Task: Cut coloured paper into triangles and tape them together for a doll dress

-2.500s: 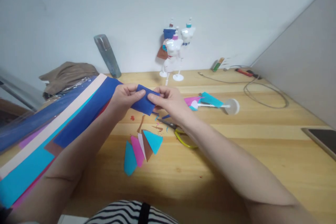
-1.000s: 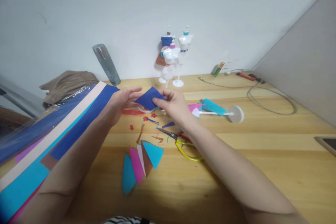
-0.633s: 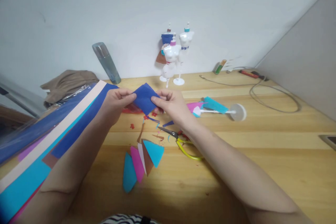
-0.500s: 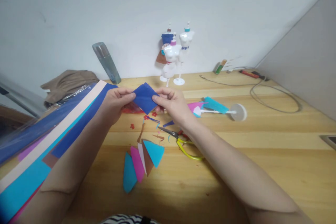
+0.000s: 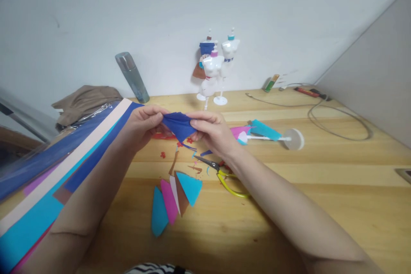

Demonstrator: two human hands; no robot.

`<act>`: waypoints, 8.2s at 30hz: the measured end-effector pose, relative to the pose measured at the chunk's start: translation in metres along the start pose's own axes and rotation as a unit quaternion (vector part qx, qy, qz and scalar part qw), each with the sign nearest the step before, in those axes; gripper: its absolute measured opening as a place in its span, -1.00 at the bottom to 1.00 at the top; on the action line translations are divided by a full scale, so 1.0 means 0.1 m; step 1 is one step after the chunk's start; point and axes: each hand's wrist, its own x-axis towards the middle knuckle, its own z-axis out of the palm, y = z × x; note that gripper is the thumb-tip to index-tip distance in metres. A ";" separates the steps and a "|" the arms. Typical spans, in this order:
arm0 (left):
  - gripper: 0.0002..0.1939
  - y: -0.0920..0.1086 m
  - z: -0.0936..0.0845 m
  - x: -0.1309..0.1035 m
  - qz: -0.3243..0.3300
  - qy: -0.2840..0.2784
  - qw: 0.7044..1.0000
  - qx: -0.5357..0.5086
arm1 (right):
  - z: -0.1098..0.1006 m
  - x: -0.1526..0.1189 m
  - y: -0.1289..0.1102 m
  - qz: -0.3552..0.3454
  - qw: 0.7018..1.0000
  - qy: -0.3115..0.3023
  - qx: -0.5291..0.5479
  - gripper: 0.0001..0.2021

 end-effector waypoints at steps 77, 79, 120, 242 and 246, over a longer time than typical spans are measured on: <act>-0.55 -0.18 0.10 0.04 -0.010 0.085 0.996 0.038 | 0.08 -0.05 0.04 -0.106 0.971 -0.043 -0.210 -0.53; -0.55 -0.18 0.09 0.03 -0.020 0.066 0.997 0.047 | 0.12 -0.07 0.03 -0.090 0.971 -0.030 -0.218 -0.61; -0.58 -0.20 0.16 0.01 -0.056 0.081 0.986 0.136 | -0.06 0.04 -0.02 0.023 0.981 -0.102 -0.164 -0.44; -0.43 -0.23 0.19 0.08 -0.009 0.134 0.985 0.110 | 0.02 0.00 0.08 0.023 0.990 -0.076 -0.115 -0.52; -0.41 -0.22 0.21 0.09 -0.022 0.136 0.981 0.136 | 0.01 0.02 0.10 0.019 0.990 -0.066 -0.127 -0.53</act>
